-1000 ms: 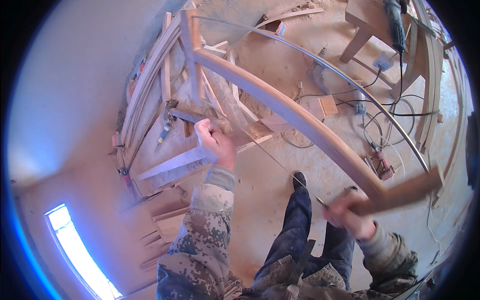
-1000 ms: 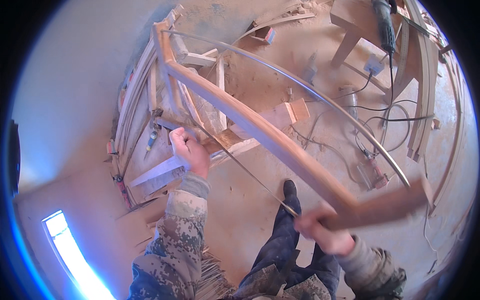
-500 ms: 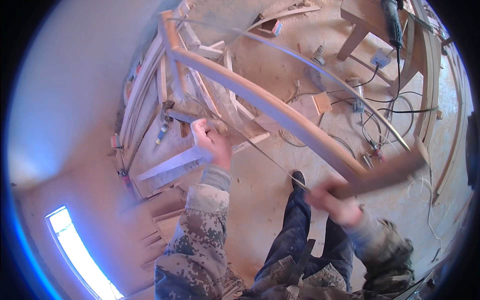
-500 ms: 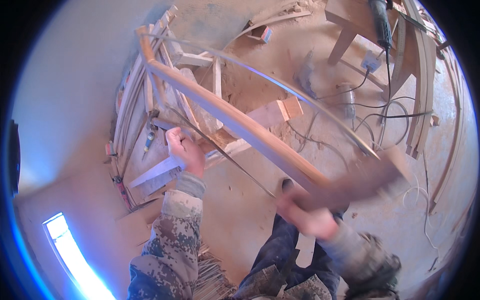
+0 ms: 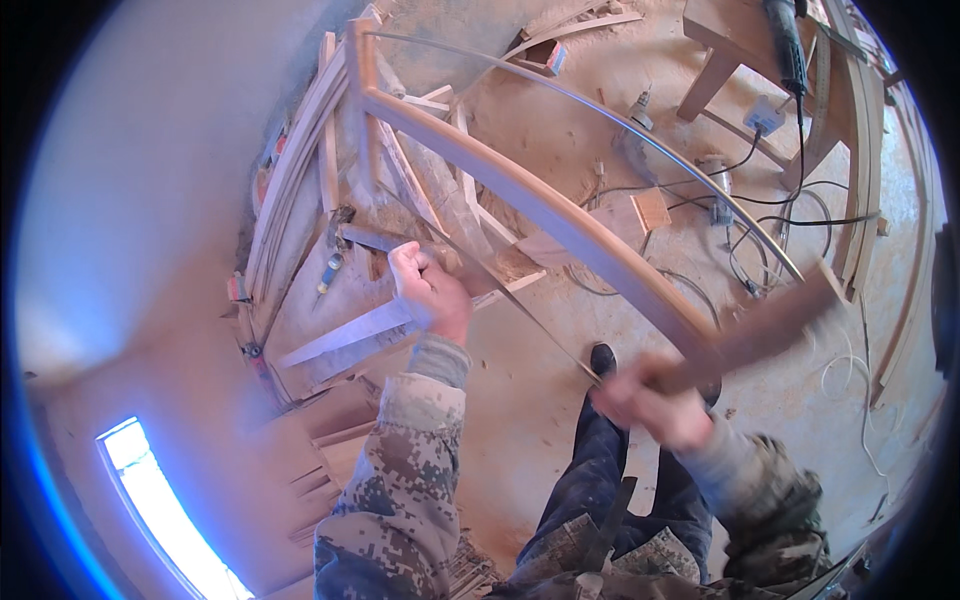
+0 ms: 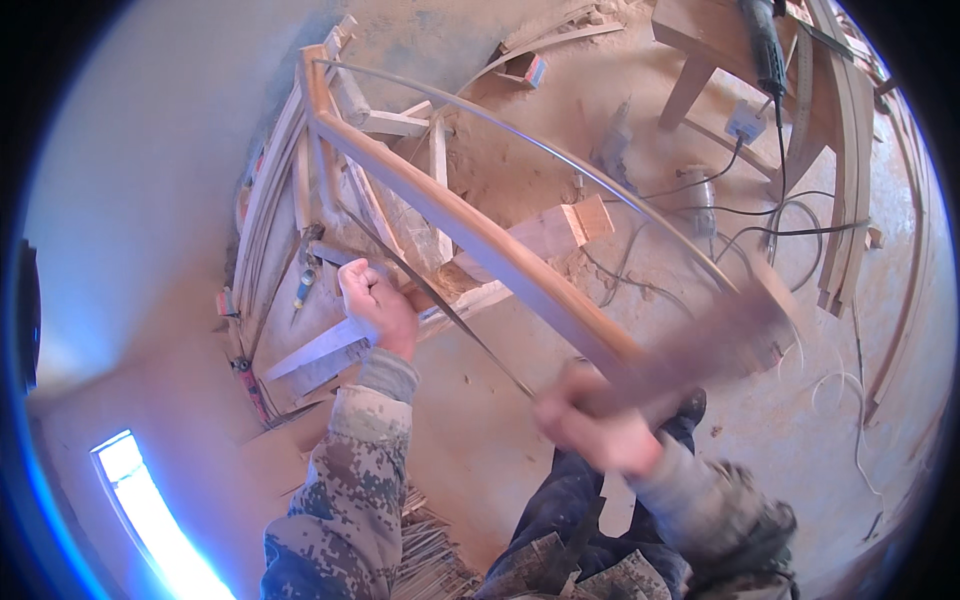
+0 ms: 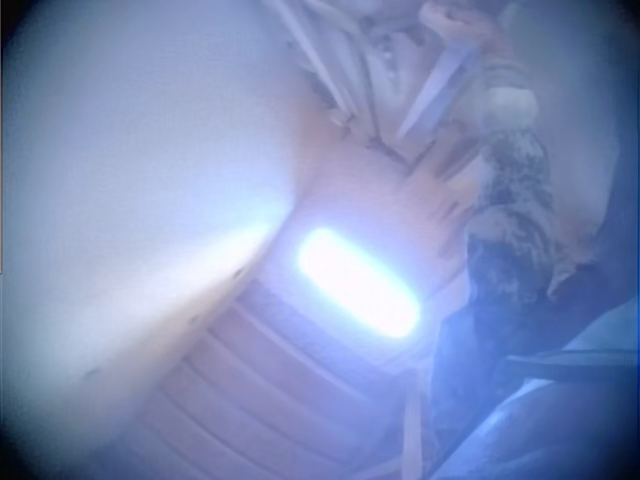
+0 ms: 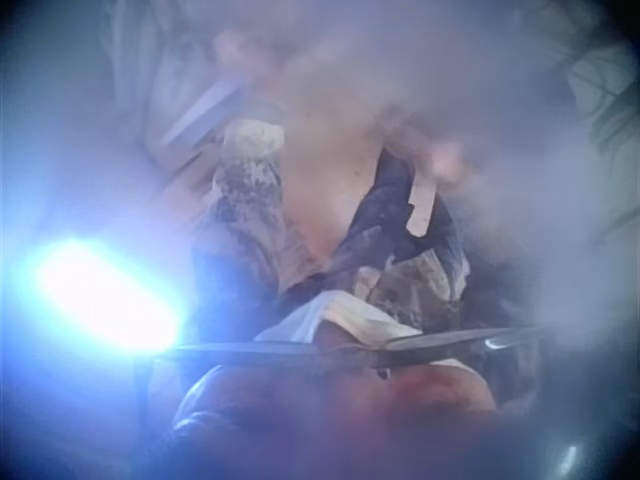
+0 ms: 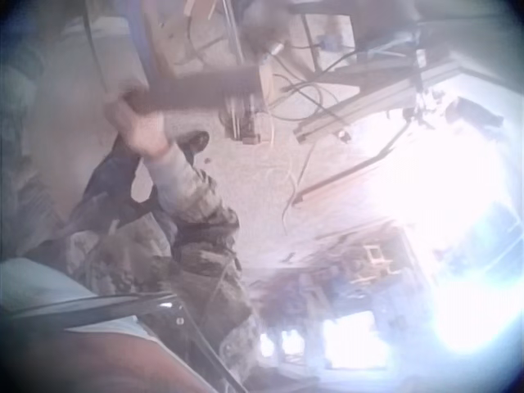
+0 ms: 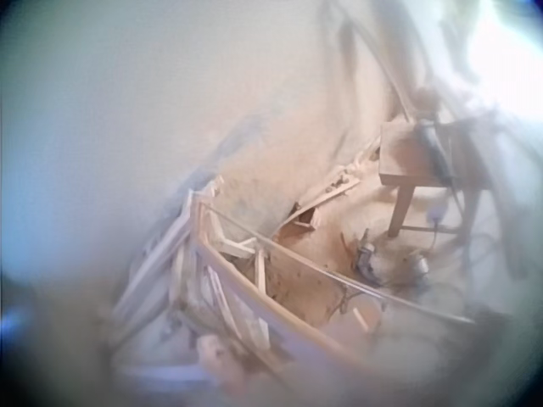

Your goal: The person assembles a wooden frame by hand, using a hammer to tap small wooden pieces into place and a chisel to adjust joints. They then use an angle grinder to smooth the edges of the assembled frame.

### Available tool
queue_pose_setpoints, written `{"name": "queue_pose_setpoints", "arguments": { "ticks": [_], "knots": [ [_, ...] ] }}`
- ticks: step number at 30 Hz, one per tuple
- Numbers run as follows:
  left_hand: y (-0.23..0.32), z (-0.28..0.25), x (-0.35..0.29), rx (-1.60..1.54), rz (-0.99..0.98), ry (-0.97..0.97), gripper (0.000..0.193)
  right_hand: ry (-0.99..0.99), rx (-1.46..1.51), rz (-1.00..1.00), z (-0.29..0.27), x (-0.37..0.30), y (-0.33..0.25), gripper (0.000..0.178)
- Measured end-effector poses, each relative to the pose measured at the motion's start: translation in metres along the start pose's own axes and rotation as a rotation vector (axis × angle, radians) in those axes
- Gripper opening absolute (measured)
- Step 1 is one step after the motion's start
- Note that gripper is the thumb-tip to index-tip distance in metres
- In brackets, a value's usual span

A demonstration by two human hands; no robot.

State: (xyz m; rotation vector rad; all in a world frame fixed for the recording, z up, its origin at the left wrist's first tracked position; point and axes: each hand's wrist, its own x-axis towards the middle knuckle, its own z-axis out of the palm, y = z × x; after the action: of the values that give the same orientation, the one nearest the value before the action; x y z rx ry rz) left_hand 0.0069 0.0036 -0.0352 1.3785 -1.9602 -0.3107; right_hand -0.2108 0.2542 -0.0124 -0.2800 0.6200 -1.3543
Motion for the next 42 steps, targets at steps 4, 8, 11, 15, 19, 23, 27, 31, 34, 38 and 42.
{"name": "queue_pose_setpoints", "arguments": {
  "ticks": [4,8,11,15,19,23,27,31,34,38,42],
  "knots": [
    [0.013,-0.004,0.004,0.039,-0.001,-0.032,0.023,0.078,0.038,0.001,0.012,0.043,0.007,0.005],
    [0.008,-0.003,0.0,0.053,0.008,-0.022,0.023,-0.063,0.016,-0.094,-0.001,-0.049,-0.014,0.014],
    [-0.004,0.0,-0.003,-0.087,-0.072,0.005,0.024,-0.073,-0.206,-0.219,-0.014,-0.061,-0.005,0.013],
    [-0.001,-0.004,0.0,0.003,-0.001,-0.043,0.023,0.111,-0.013,0.044,-0.002,0.039,0.027,0.003],
    [0.016,-0.008,0.002,0.023,-0.088,-0.075,0.021,-0.007,-0.434,-0.169,0.009,0.035,0.006,0.005],
    [0.012,-0.003,0.002,-0.099,-0.145,-0.037,0.022,-0.044,-0.305,-0.115,-0.006,-0.061,-0.03,0.017],
    [0.005,-0.003,-0.001,-0.013,-0.004,-0.031,0.022,-0.148,-0.308,0.004,-0.018,-0.007,-0.006,0.016],
    [0.008,-0.004,0.004,0.068,0.083,-0.011,0.023,0.044,-0.134,-0.023,0.003,0.059,0.019,0.009],
    [0.007,-0.003,0.004,-0.037,-0.082,-0.043,0.023,0.01,-0.358,-0.056,0.003,-0.004,-0.005,0.006],
    [0.0,-0.003,-0.001,-0.022,-0.094,-0.031,0.024,-0.103,-0.248,-0.167,-0.017,-0.075,-0.025,0.007],
    [0.0,-0.004,0.0,0.111,0.093,-0.02,0.019,-0.141,-0.257,0.037,-0.024,0.012,0.009,0.011]
  ]
}}
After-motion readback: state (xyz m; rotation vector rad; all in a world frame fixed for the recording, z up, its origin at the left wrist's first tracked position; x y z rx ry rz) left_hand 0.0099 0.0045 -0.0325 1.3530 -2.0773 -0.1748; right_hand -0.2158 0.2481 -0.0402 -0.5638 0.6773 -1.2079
